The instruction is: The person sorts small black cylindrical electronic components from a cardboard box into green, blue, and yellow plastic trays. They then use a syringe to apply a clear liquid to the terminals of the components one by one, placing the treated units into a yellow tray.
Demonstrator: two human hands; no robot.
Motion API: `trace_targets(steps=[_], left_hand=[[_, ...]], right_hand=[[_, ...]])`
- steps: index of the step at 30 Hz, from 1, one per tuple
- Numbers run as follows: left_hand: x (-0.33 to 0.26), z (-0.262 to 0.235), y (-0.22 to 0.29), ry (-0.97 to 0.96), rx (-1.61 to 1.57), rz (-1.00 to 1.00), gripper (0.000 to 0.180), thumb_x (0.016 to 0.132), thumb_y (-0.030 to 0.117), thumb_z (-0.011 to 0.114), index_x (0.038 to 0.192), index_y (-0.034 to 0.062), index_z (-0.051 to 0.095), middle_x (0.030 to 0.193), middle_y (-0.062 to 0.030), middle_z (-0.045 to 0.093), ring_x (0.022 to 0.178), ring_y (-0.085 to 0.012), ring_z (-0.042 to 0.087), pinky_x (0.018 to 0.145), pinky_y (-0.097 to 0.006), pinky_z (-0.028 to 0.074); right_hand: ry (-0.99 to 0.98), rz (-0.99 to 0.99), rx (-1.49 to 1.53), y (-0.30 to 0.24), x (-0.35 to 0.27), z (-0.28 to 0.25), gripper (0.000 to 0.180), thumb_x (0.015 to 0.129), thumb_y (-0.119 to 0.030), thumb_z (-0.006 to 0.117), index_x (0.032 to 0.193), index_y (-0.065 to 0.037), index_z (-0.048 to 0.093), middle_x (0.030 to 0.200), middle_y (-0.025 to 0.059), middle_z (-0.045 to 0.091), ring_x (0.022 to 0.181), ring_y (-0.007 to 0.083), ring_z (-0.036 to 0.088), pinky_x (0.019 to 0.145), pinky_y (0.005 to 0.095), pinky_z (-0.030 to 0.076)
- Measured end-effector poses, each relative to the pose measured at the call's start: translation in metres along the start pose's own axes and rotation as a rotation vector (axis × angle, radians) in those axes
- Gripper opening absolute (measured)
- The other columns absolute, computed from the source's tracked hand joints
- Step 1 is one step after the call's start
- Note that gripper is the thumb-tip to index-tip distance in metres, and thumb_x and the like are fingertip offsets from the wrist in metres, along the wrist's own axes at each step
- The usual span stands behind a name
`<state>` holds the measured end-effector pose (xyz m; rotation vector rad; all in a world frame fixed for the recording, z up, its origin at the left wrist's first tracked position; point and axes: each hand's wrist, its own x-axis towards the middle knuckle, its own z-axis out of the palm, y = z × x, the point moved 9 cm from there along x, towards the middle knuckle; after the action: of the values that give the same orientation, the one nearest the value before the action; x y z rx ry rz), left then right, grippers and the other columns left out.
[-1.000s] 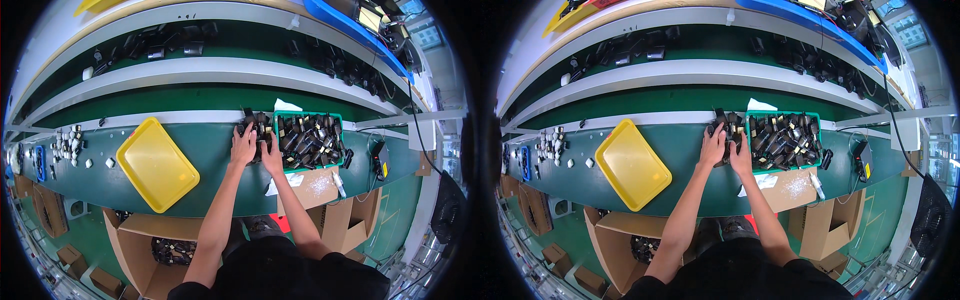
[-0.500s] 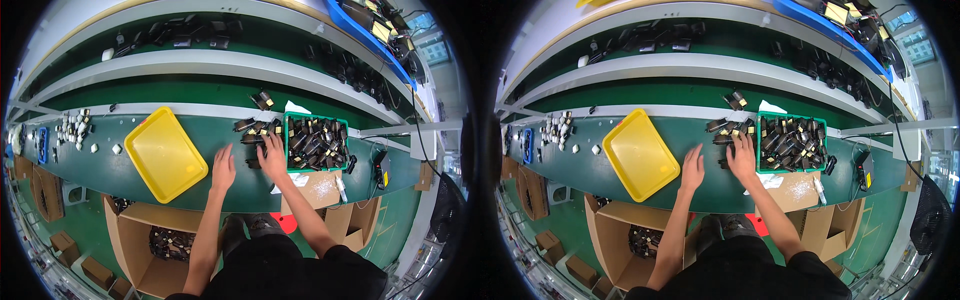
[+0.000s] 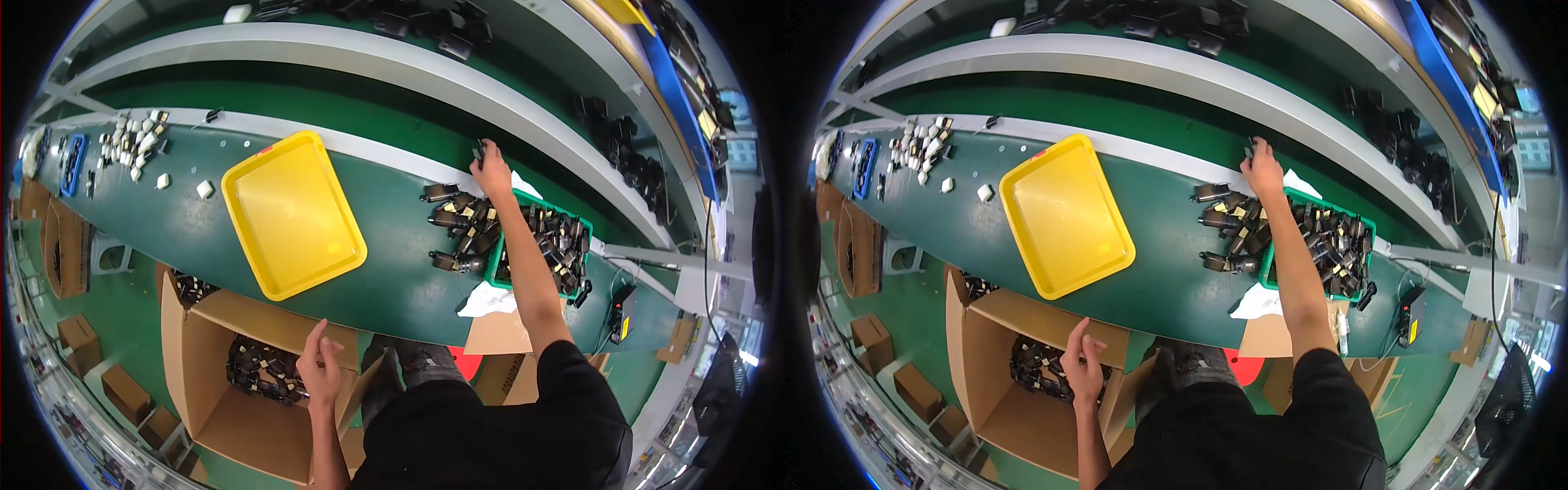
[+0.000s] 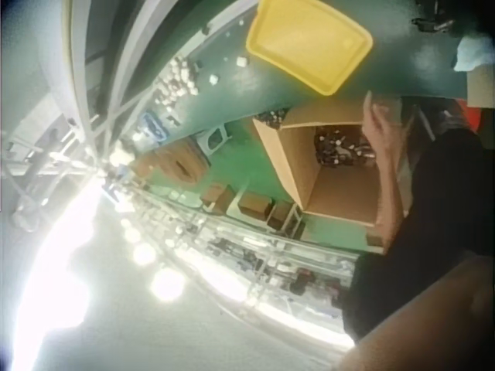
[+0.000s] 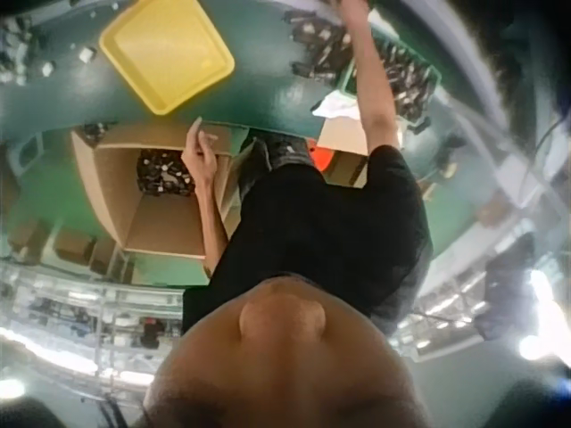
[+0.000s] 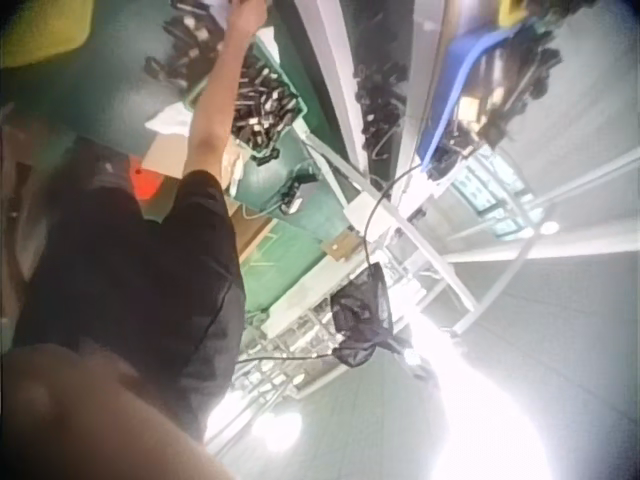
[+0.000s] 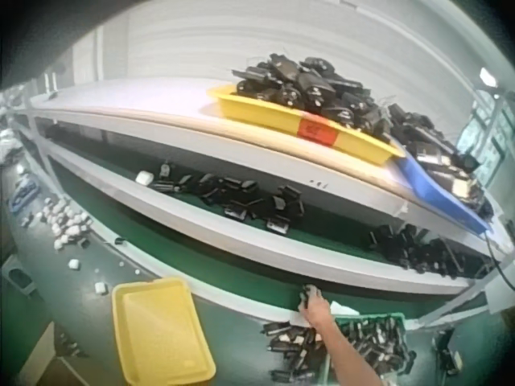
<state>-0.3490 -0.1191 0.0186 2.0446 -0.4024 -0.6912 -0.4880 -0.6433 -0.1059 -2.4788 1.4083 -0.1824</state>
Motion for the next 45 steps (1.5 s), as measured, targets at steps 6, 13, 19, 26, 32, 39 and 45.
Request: trace_targets(steps=[6, 13, 19, 26, 32, 39, 45], left_hand=[[-0.022, -0.026, -0.025, 0.088, -0.062, 0.01, 0.03, 0.098, 0.002, 0.047, 0.124, -0.0005, 0.061, 0.081, -0.0106, 0.069, 0.073, -0.0131, 0.066, 0.069, -0.027, 0.052], [-0.109, -0.111, -0.135, 0.345, -0.098, -0.257, 0.028, 0.098, 0.009, 0.052, 0.124, 0.0002, 0.059, 0.089, -0.012, 0.068, 0.083, -0.0168, 0.065, 0.076, -0.03, 0.051], [-0.236, -0.171, -0.389, 0.727, -0.12, -0.582, 0.053, 0.094, 0.028, 0.061, 0.139, 0.0043, 0.046, 0.119, -0.0197, 0.06, 0.11, -0.0302, 0.059, 0.094, -0.039, 0.046], [-0.179, -0.248, -0.523, 0.772, -0.112, -0.872, 0.086, 0.087, 0.054, 0.062, 0.151, 0.0069, 0.028, 0.152, -0.0258, 0.029, 0.139, -0.0408, 0.031, 0.114, -0.045, 0.028], [-0.13, -0.265, -0.592, 1.014, -0.197, -0.995, 0.115, 0.076, 0.074, 0.061, 0.153, 0.0022, 0.017, 0.154, -0.0286, 0.022, 0.141, -0.0463, 0.024, 0.116, -0.048, 0.024], [-0.113, -0.261, -0.586, 0.8, -0.072, -0.998, 0.099, 0.073, 0.074, 0.062, 0.145, 0.0083, 0.043, 0.145, -0.0293, 0.036, 0.134, -0.0449, 0.036, 0.112, -0.05, 0.028], [-0.097, -0.298, -0.573, 0.937, -0.083, -0.81, 0.089, 0.075, 0.064, 0.07, 0.141, 0.0106, 0.043, 0.145, -0.0272, 0.038, 0.132, -0.0475, 0.038, 0.107, -0.054, 0.034]], right_hand=[[-0.065, -0.195, -0.071, -0.091, -0.104, -0.057, 0.059, 0.088, -0.014, 0.061, 0.141, -0.008, 0.035, 0.126, 0.0231, 0.05, 0.098, 0.0453, 0.061, 0.081, 0.051, 0.053], [-0.028, -0.328, -0.125, -0.143, -0.182, -0.037, 0.071, 0.089, -0.012, 0.063, 0.148, 0.0, 0.027, 0.142, 0.0262, 0.043, 0.126, 0.0415, 0.046, 0.109, 0.046, 0.035], [-0.591, -0.475, 0.826, -0.41, -0.338, -0.018, 0.021, 0.097, -0.009, 0.057, 0.116, -0.003, 0.061, 0.092, 0.0068, 0.068, 0.084, 0.0124, 0.065, 0.074, 0.0275, 0.053], [-1.05, -0.771, -0.039, -0.503, -0.476, 0.297, 0.054, 0.094, -0.03, 0.057, 0.131, 0.008, 0.047, 0.121, 0.0254, 0.059, 0.115, 0.0402, 0.056, 0.102, 0.0459, 0.043], [-0.721, -1.213, 0.278, -0.596, -0.535, 0.398, 0.06, 0.096, -0.041, 0.053, 0.134, 0.005, 0.048, 0.135, 0.0248, 0.049, 0.129, 0.045, 0.04, 0.107, 0.0468, 0.037], [-0.589, -1.099, -0.131, -0.614, -0.576, 0.431, 0.071, 0.095, -0.059, 0.042, 0.127, 0.002, 0.057, 0.133, 0.0224, 0.05, 0.131, 0.0484, 0.032, 0.106, 0.0527, 0.037], [-0.532, -1.253, -0.168, -0.619, -0.591, 0.446, 0.067, 0.096, -0.056, 0.04, 0.135, -0.003, 0.053, 0.139, 0.0256, 0.045, 0.13, 0.0467, 0.036, 0.108, 0.0496, 0.036]])
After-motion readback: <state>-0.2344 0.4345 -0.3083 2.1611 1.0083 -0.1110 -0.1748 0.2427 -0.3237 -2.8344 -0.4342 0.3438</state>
